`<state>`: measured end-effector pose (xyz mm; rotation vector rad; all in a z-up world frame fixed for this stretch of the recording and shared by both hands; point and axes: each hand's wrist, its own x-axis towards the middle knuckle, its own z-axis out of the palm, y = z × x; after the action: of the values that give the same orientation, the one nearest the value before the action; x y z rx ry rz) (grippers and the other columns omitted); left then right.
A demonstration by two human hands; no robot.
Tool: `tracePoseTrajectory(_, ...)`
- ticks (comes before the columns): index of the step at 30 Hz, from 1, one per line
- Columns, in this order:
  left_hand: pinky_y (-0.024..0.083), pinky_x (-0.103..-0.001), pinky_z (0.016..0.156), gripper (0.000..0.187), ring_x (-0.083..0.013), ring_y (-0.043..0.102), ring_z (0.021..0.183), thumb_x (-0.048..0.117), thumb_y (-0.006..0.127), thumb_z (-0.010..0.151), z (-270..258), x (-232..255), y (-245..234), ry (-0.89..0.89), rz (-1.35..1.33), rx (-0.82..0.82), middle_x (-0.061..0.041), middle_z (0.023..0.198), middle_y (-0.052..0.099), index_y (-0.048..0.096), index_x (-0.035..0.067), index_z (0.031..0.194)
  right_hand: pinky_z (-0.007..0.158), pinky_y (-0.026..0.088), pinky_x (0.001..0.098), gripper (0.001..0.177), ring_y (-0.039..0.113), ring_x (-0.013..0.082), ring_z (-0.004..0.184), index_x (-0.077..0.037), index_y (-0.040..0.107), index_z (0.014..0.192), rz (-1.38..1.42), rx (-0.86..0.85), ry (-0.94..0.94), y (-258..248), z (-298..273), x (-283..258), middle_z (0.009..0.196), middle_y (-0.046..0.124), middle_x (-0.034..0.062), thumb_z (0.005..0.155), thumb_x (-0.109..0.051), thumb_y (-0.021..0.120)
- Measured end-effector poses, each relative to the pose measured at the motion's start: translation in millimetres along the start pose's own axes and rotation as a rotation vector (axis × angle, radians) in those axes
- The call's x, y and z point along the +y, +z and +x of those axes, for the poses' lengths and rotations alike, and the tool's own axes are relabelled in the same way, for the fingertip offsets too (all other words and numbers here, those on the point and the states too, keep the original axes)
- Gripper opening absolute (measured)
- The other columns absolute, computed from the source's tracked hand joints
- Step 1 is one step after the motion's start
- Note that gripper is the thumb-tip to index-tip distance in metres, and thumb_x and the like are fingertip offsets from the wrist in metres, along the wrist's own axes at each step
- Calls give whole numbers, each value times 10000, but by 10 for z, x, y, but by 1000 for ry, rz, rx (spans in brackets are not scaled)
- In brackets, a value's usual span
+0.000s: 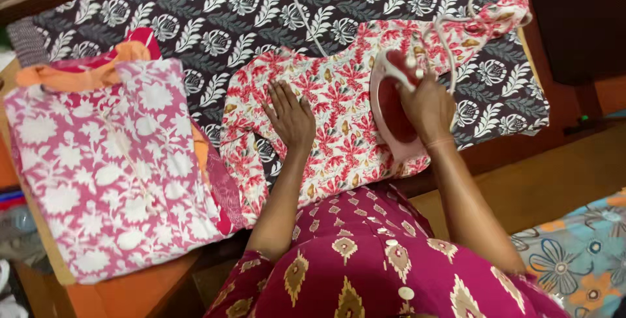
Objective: The person irons a floral-patterned dress laid out on a table. They repeatedly smooth the fabric with their hands and use a red electric iron to press the front, sleeves, and hem. The person adjusts the garment several times to align the pattern and ensure even coverage.
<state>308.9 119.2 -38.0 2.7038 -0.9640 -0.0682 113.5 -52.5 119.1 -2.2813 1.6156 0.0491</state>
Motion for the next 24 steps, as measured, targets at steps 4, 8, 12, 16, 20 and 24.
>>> tracePoseTrajectory(4, 50, -535, 1258, 662, -300, 133, 1566, 421, 294, 1080, 25, -19, 5, -28, -6, -9, -173, 1686, 198, 258, 2, 1591, 575, 543, 503, 545, 696, 349, 660, 62, 690, 1064, -4, 185, -206, 232, 1006, -93, 740, 694, 204, 964, -471, 743)
tracePoseTrajectory(8, 81, -541, 1281, 648, -303, 176, 1587, 409, 361, 1104, -51, -47, 53, 7, -40, 111, -159, 1685, 252, 311, -2, 1603, 620, 564, 504, 613, 718, 395, 753, 28, 732, 1009, -39, 315, -360, 357, 2113, -4, 872, 712, 252, 855, -549, 870)
tracePoseTrajectory(12, 102, -533, 1269, 659, -292, 209, 1568, 410, 407, 1069, -84, -36, 59, -1, -14, 159, -177, 1677, 268, 344, 0, 1581, 709, 559, 462, 679, 728, 350, 809, 53, 736, 942, -47, -29, -221, 213, 3201, 231, 921, 732, 239, 716, -556, 931)
tracePoseTrajectory(16, 101, -516, 1284, 649, -265, 211, 1572, 411, 423, 1070, -57, 14, 27, -27, 19, 105, -157, 1680, 281, 346, 20, 1582, 635, 549, 427, 661, 730, 313, 795, 104, 712, 925, 50, 149, -467, -55, 3777, 436, 912, 725, 276, 752, -472, 986)
tracePoseTrajectory(20, 94, -518, 1256, 656, -260, 213, 1555, 414, 443, 1067, -35, 42, 25, -52, 4, 122, -142, 1657, 294, 332, 24, 1583, 707, 543, 335, 519, 676, 160, 812, 94, 595, 1304, 716, 173, -662, -160, 3820, 349, 965, 720, 99, 902, -133, 831)
tracePoseTrajectory(24, 119, -509, 1259, 630, -252, 234, 1553, 398, 445, 1078, -47, 50, 95, -34, 15, 180, -140, 1665, 318, 348, 33, 1582, 924, 668, 341, 740, 702, 191, 1051, 39, 220, 1623, 1410, 184, -764, 249, 3909, 243, 1350, 685, 166, 1120, 66, 763)
